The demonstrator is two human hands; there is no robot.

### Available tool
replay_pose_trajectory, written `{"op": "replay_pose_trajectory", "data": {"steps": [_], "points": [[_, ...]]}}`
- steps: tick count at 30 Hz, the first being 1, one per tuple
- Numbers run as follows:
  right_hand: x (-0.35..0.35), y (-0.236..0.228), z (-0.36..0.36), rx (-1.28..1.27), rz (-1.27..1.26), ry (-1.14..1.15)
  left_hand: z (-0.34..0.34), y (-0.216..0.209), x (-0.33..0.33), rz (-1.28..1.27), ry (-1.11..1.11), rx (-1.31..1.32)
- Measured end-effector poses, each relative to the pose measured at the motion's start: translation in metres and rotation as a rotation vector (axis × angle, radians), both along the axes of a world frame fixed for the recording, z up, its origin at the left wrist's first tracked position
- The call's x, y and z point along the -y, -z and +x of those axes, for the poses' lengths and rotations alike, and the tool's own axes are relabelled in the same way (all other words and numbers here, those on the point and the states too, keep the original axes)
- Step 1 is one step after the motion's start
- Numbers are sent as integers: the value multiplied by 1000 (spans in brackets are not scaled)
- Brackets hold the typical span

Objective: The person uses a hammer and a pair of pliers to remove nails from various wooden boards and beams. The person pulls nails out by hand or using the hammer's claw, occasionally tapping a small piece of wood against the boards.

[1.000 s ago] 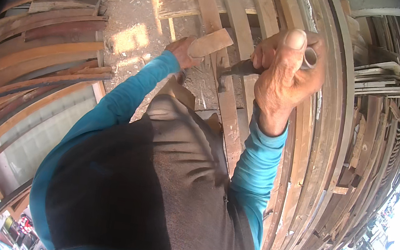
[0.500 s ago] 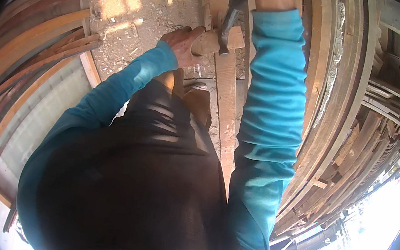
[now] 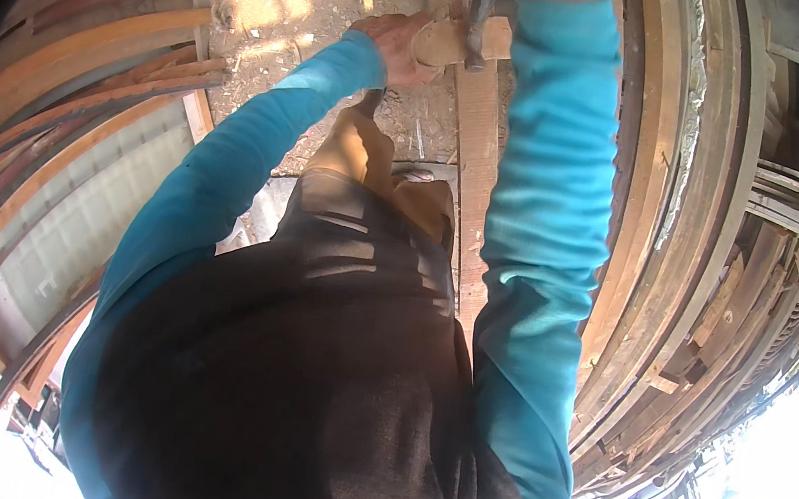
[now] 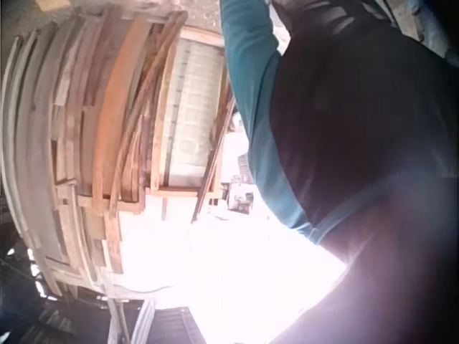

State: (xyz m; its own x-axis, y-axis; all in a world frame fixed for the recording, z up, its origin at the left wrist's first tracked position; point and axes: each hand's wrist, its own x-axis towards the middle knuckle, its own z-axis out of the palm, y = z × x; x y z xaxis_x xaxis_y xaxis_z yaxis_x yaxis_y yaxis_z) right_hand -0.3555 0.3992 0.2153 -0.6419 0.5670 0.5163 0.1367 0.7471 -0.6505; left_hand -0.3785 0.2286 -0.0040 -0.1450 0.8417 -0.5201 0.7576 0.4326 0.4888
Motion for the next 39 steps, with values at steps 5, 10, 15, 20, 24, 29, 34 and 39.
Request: {"op": "replay_pose_trajectory", "data": {"steps": [5,10,15,20,24,29,34,39], "points": [[44,0,33,-254,-480,61,13,-5,7,13,-3,6],[20,23,8,-58,-116,210,15,-19,17,9,2,-3],[88,7,62,-473,-648,-7,39,2,31,-9,-39,34],[75,17,53,-47,-32,44,15,8,9,-212,22,242],[94,4,100,-480,-577,-59,49,-12,31,-29,22,6],[30,22,57,-88,147,132,49,-15,24,-37,-10,115],[102,17,147,-553,-509,-79,66,-9,37,-58,3,-70],[82,21,137,-369,-271,45,29,-3,10,-173,-4,183]]}}
